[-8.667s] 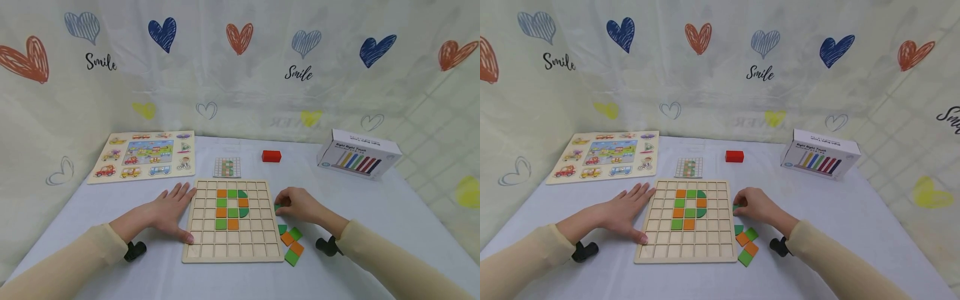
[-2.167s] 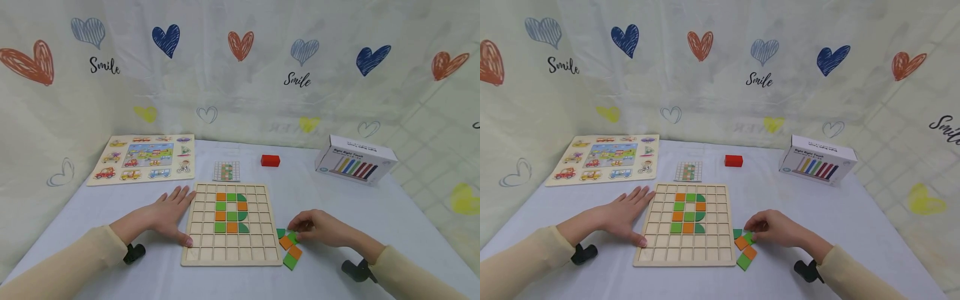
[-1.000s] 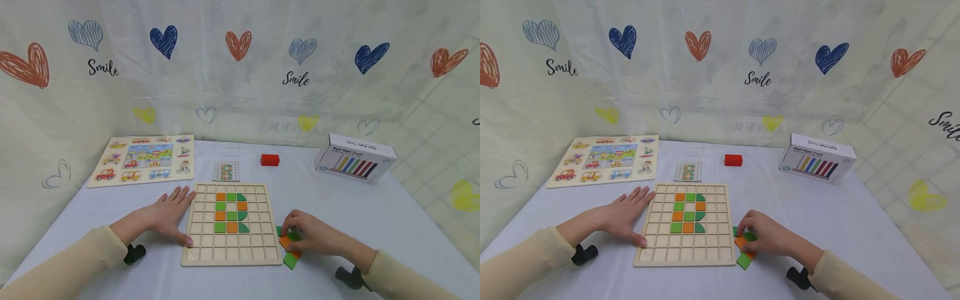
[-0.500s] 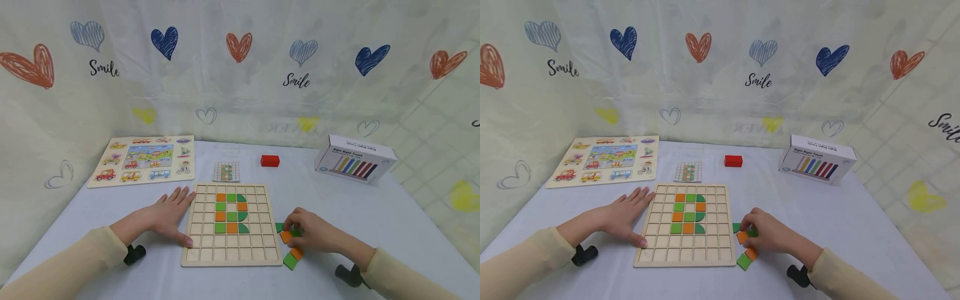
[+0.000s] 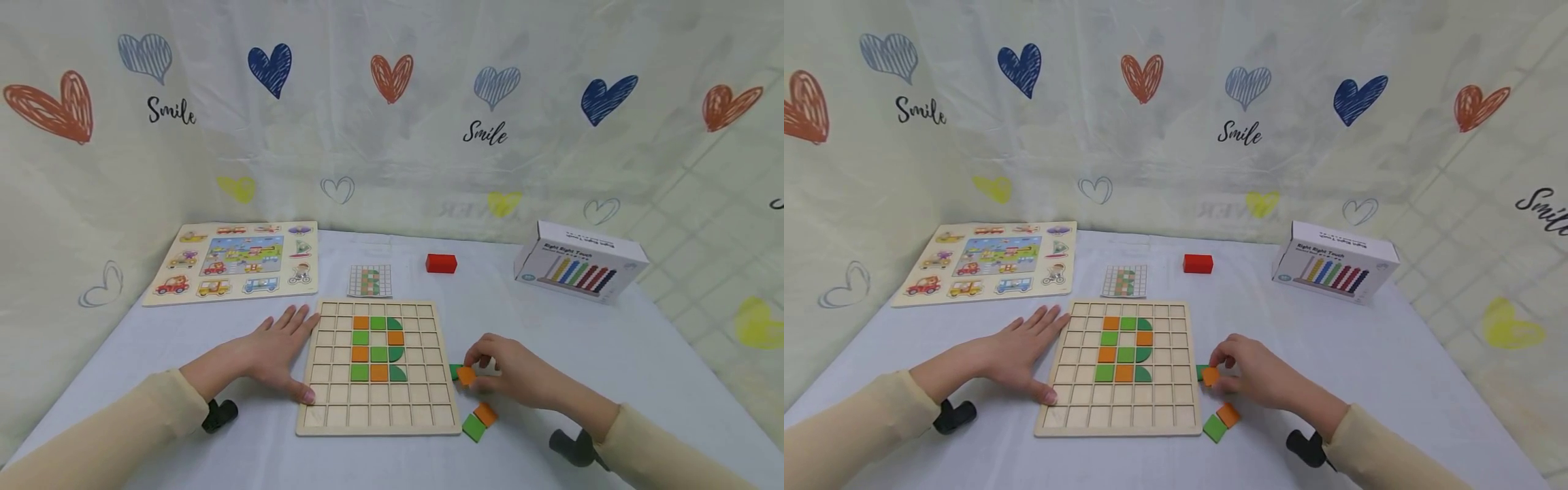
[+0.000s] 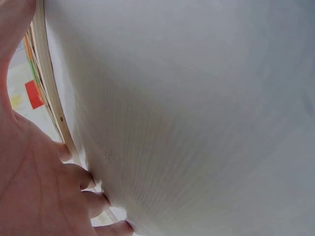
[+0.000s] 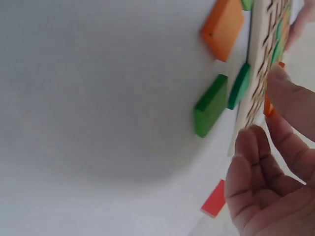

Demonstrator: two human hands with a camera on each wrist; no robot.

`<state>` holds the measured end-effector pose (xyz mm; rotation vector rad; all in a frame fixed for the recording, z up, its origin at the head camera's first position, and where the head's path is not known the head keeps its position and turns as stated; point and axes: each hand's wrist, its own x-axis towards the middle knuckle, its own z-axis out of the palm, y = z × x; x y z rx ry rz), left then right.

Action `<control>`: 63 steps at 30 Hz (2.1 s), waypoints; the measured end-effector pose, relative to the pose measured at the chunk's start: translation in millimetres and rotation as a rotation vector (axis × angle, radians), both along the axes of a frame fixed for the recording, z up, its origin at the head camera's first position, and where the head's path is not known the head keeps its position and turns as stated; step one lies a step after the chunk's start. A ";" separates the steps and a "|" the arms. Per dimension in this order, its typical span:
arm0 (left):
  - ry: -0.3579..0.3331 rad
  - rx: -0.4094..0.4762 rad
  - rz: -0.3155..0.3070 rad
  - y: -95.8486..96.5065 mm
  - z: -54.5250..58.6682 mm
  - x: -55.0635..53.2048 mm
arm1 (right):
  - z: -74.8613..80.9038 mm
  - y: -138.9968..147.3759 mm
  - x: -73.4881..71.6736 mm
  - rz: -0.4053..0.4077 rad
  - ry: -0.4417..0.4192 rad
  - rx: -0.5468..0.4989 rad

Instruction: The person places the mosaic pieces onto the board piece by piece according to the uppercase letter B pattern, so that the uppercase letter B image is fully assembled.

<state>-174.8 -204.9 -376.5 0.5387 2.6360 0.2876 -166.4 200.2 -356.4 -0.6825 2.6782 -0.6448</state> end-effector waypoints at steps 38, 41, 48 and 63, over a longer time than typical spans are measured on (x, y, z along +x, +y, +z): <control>-0.010 -0.013 -0.004 0.2 -0.4 -1.6 | -2.9 -137.7 20.9 -0.018 -0.236 -0.249; -0.003 -0.011 -0.009 0.0 0.4 -1.5 | -4.5 -142.2 22.5 -0.017 -0.183 -0.226; 0.005 -0.003 -0.015 -0.3 1.3 -1.5 | -10.7 -149.2 24.4 -0.030 -0.122 -0.193; -0.004 0.002 -0.013 -1.9 -0.9 -2.2 | -10.3 -154.1 26.1 -0.001 -0.076 -0.158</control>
